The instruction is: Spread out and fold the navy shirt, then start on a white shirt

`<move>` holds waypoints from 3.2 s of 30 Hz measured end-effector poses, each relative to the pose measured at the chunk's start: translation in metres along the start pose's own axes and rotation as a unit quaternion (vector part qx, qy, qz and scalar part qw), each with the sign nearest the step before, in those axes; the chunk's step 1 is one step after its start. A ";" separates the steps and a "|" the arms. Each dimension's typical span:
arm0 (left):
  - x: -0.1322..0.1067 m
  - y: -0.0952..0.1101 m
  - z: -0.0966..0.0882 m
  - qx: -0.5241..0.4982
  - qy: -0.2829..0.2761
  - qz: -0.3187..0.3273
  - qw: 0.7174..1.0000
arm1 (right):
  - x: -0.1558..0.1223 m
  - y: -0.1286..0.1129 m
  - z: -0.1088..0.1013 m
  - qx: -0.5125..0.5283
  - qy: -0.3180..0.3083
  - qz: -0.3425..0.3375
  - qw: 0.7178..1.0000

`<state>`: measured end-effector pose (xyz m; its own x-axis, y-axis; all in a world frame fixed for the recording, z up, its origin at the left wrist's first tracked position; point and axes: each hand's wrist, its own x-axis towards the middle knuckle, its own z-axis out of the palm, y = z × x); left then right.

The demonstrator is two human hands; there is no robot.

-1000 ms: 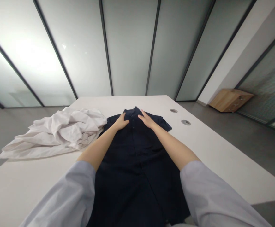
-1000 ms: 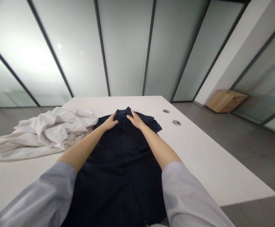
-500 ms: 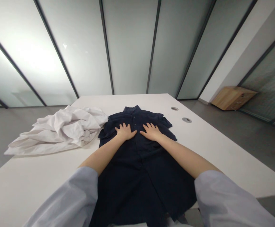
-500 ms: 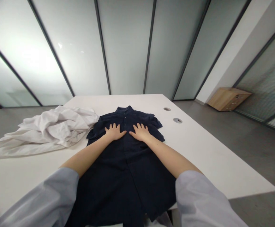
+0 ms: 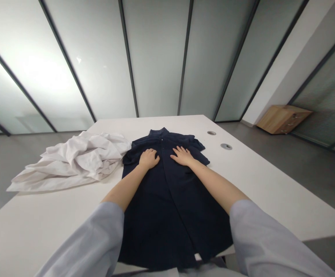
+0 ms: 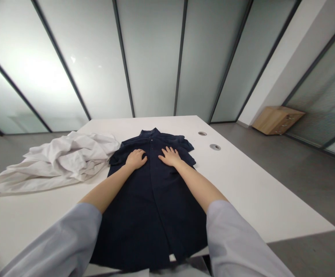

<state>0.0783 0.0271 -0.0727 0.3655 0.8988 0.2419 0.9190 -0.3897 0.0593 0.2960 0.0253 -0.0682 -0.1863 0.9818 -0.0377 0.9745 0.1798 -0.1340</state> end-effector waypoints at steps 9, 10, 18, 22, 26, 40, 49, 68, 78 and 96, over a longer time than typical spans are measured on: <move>-0.009 -0.002 -0.005 -0.009 -0.044 0.010 0.999 | -0.002 0.068 -0.030 -0.008 0.124 0.144 0.982; -0.009 -0.002 -0.005 -0.011 -0.044 0.008 0.999 | -0.004 0.077 -0.029 0.003 0.107 0.158 0.982; -0.009 -0.003 -0.004 -0.021 -0.048 0.001 0.999 | -0.012 0.103 -0.024 0.004 0.095 0.218 0.971; -0.010 -0.003 -0.002 -0.019 -0.049 -0.003 0.999 | -0.011 0.102 -0.020 -0.002 0.139 0.244 0.960; -0.012 -0.002 -0.002 -0.009 -0.035 0.002 0.999 | -0.014 0.107 -0.012 0.037 0.214 0.277 0.936; -0.016 -0.002 -0.002 -0.025 -0.014 -0.003 1.000 | -0.001 0.124 -0.017 0.097 0.141 0.396 0.902; -0.018 -0.001 -0.006 -0.021 -0.012 -0.004 1.000 | 0.003 0.134 -0.025 0.153 0.138 0.352 0.913; -0.018 -0.002 -0.008 -0.026 -0.011 -0.006 1.000 | -0.003 0.022 -0.036 -0.026 0.146 0.001 0.989; -0.019 -0.002 -0.007 -0.034 -0.016 -0.004 0.999 | -0.002 0.020 0.013 -0.013 0.021 0.023 0.999; -0.025 -0.009 -0.015 -0.037 0.017 -0.029 0.999 | -0.008 0.023 0.011 0.000 0.044 0.009 0.999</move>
<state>0.0582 0.0052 -0.0643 0.3062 0.9132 0.2688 0.9243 -0.3527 0.1455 0.3183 0.0208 -0.0823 -0.1574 0.9864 0.0479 0.9775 0.1625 -0.1347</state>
